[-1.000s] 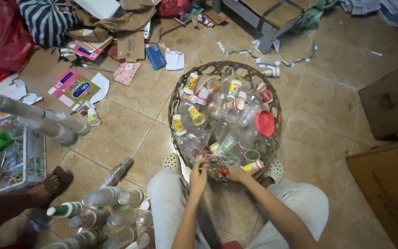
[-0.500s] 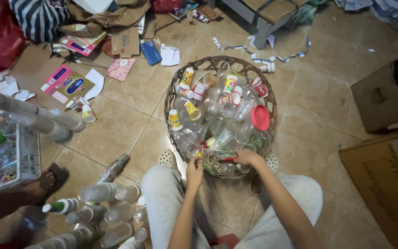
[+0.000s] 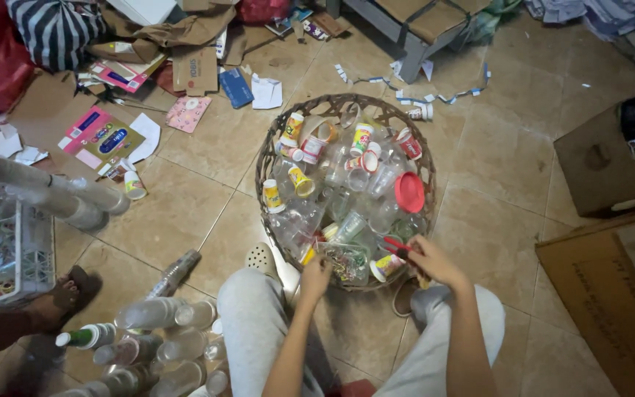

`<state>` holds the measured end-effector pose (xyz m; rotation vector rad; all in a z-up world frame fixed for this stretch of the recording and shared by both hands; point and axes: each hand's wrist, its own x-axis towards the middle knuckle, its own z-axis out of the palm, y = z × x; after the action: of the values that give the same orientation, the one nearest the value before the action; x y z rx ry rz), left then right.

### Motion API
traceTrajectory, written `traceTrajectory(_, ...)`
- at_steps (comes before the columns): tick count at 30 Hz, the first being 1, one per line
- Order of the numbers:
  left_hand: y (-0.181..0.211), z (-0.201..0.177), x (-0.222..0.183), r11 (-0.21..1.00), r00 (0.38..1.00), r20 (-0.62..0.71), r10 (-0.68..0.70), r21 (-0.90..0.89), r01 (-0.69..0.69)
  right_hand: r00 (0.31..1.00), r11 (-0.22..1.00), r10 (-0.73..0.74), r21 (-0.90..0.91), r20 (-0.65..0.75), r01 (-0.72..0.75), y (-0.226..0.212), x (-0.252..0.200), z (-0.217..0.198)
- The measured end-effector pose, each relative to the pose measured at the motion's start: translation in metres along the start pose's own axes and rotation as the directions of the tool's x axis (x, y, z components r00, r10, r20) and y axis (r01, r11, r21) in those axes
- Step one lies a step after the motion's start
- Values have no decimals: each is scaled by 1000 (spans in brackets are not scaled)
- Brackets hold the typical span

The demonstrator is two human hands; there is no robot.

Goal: The person picks up plastic cups from a basket one at a time and uses a tool to cut the rims off. They set the trimmed rims aside and place the modified cups back into the basket.

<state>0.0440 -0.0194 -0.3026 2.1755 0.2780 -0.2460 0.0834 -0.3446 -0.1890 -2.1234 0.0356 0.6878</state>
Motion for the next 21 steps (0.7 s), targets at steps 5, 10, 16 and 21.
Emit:
traceTrajectory(5, 8, -18, 79, 994, 974, -211, 81, 84, -64, 998, 963, -51, 265, -22, 55, 28, 11, 1)
traceTrajectory(10, 0, -25, 173, 996, 945, -322, 60, 86, -34, 995, 988, -31, 148, -98, 46, 32, 13, 6)
traceTrajectory(16, -15, -27, 228, 973, 928, -366, 65, 230, 22, 988, 992, -54, -119, -144, 37, 36, 11, 14)
traceTrajectory(21, -15, -24, 239, 985, 896, -436, 81, 171, -5, 989, 990, -15, -142, -149, -6, 31, 14, 18)
